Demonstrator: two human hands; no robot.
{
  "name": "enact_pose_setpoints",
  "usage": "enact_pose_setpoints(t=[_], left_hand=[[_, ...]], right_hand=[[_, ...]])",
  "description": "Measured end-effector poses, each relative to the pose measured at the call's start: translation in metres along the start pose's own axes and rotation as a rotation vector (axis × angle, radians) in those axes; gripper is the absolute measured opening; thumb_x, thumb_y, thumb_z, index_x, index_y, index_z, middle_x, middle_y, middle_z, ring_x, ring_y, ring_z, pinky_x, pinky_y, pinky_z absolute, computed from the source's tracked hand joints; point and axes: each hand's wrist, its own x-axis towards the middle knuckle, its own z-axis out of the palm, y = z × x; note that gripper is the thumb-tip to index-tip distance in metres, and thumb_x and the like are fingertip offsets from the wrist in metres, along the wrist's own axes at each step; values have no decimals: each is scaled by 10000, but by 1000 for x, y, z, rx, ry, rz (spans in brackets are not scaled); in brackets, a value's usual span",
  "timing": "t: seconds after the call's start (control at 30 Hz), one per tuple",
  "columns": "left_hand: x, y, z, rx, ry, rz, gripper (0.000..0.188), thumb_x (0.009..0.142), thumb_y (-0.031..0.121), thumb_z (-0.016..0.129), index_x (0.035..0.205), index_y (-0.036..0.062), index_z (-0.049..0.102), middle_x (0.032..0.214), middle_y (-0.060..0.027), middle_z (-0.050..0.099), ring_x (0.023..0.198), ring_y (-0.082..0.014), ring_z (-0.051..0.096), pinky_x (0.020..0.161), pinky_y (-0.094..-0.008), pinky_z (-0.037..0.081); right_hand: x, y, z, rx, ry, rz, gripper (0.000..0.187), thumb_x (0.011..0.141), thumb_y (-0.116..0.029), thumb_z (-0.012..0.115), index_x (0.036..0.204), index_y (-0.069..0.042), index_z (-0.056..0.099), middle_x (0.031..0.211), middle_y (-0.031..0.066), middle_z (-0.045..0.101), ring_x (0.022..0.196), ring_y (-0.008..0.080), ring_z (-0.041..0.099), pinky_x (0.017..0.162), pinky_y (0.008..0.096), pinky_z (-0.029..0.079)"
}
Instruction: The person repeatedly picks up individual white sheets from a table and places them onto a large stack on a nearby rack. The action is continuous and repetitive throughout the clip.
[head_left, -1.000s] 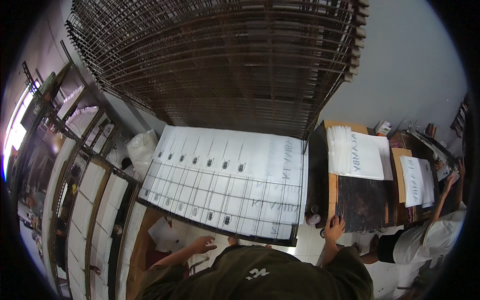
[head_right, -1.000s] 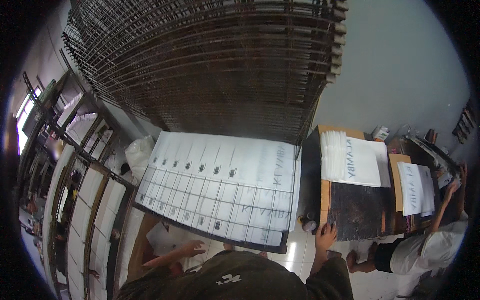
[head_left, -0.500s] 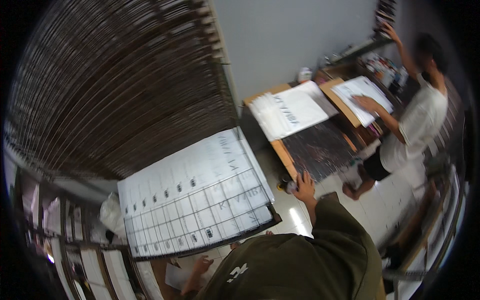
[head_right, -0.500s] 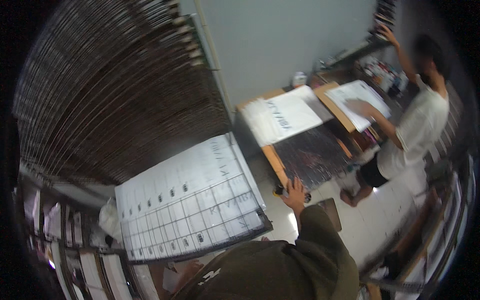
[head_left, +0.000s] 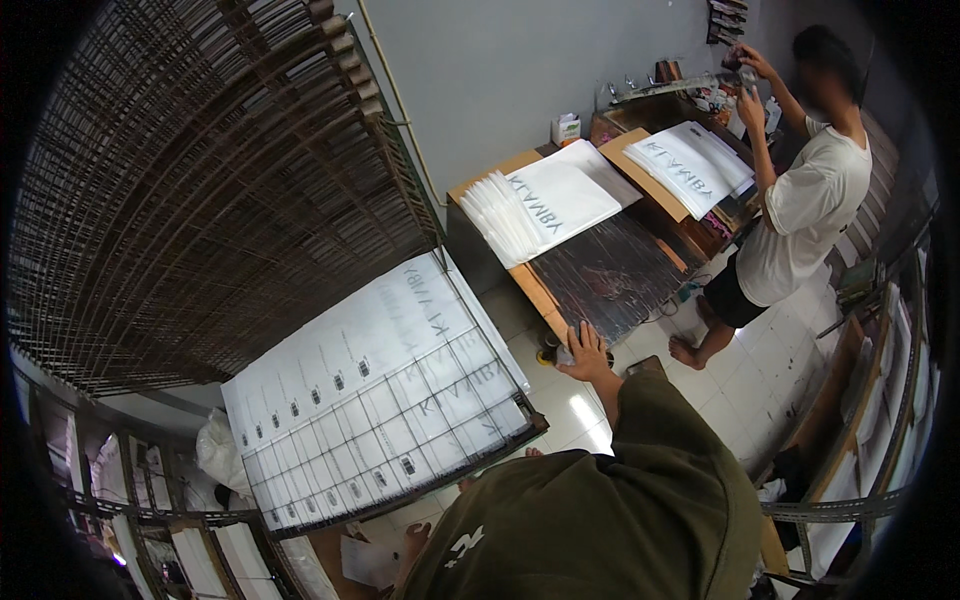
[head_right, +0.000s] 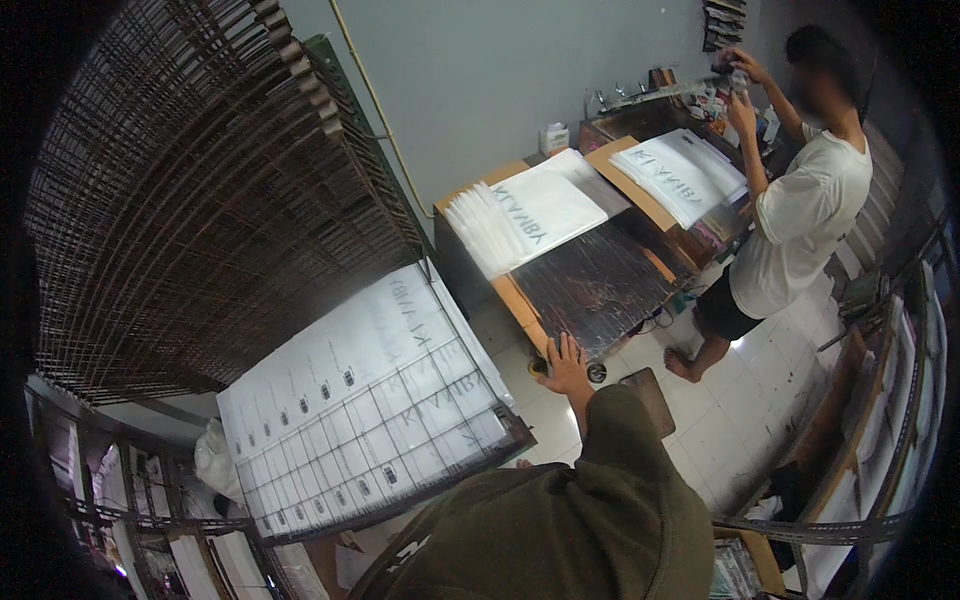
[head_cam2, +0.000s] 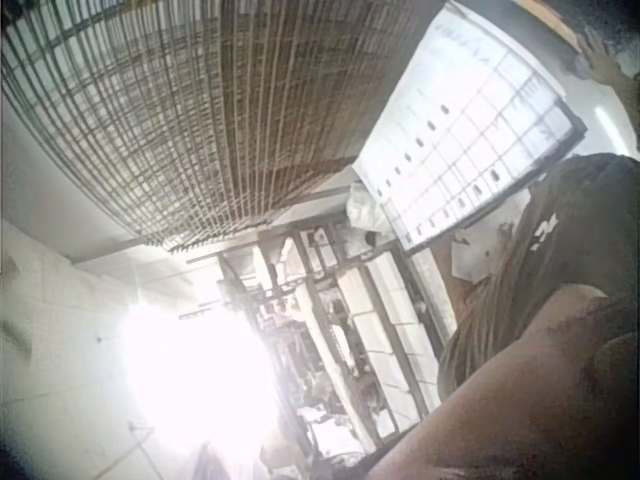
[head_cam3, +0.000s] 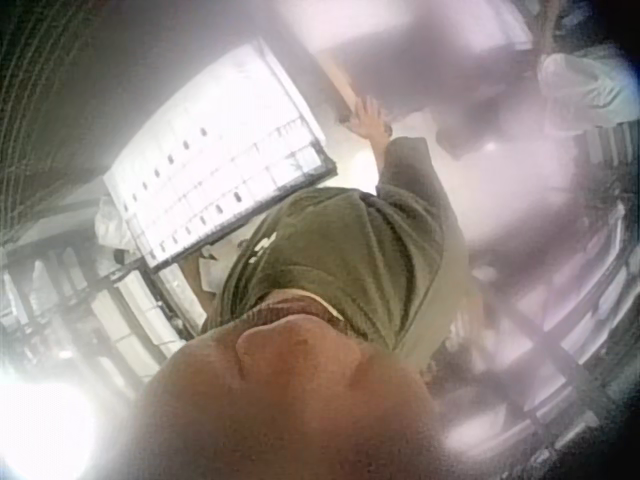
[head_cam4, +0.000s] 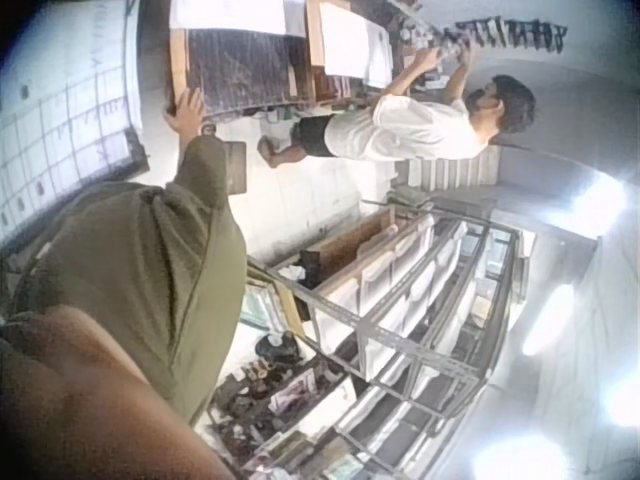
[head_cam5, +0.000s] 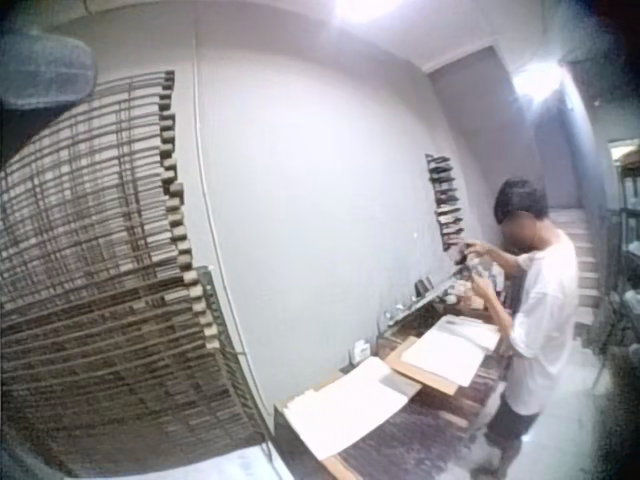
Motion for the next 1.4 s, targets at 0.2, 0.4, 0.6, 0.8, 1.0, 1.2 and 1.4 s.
enact_pose_setpoints(t=[0.2,0.4,0.6,0.8,1.0,1.2,1.4], left_hand=[[-35,75,-14,-106,-52,63,615,749,442,643,1179,24,508,968,-173,638,896,-273,623,775,-381,487],[39,12,33,-9,-129,215,565,768,443,635,1150,38,541,1013,-169,625,940,-277,609,819,-365,477],[60,-19,41,91,-64,226,533,774,435,634,1135,50,555,1024,-157,625,951,-269,606,828,-355,475],[39,-12,32,92,-73,170,535,769,438,638,1134,54,557,1023,-151,627,952,-266,606,827,-352,475],[28,-2,28,93,-68,145,537,765,441,642,1132,58,560,1022,-146,628,953,-262,606,825,-350,476],[16,12,24,84,-64,135,539,760,444,645,1131,63,562,1022,-141,630,954,-259,606,824,-348,477],[15,21,18,118,-67,94,536,770,454,628,1137,69,565,1072,-127,612,965,-256,602,838,-338,469]], right_hand=[[1,4,3,0,11,-19,1013,630,-509,667,1411,-135,142,1459,196,61,1355,337,41,1049,536,102],[-1,-3,-8,-3,-33,-4,1031,611,-498,684,1411,-137,142,1459,192,71,1355,328,53,1052,532,120],[0,-6,-13,-10,-55,-1,1037,607,-488,692,1412,-139,140,1458,194,70,1355,328,53,1058,517,125],[2,-1,-9,-16,-73,-2,1068,598,-510,699,1415,-143,117,1461,197,43,1354,340,50,1056,525,120],[0,-7,-17,-5,-101,18,1055,596,-497,696,1413,-137,134,1461,193,59,1359,320,42,1066,500,104],[2,-4,-15,-17,-105,-6,1084,600,-528,695,1418,-139,100,1463,198,28,1354,345,42,1054,529,113],[3,0,-10,-5,-91,-16,1083,600,-535,693,1417,-133,107,1461,203,34,1354,342,45,1053,529,116]])
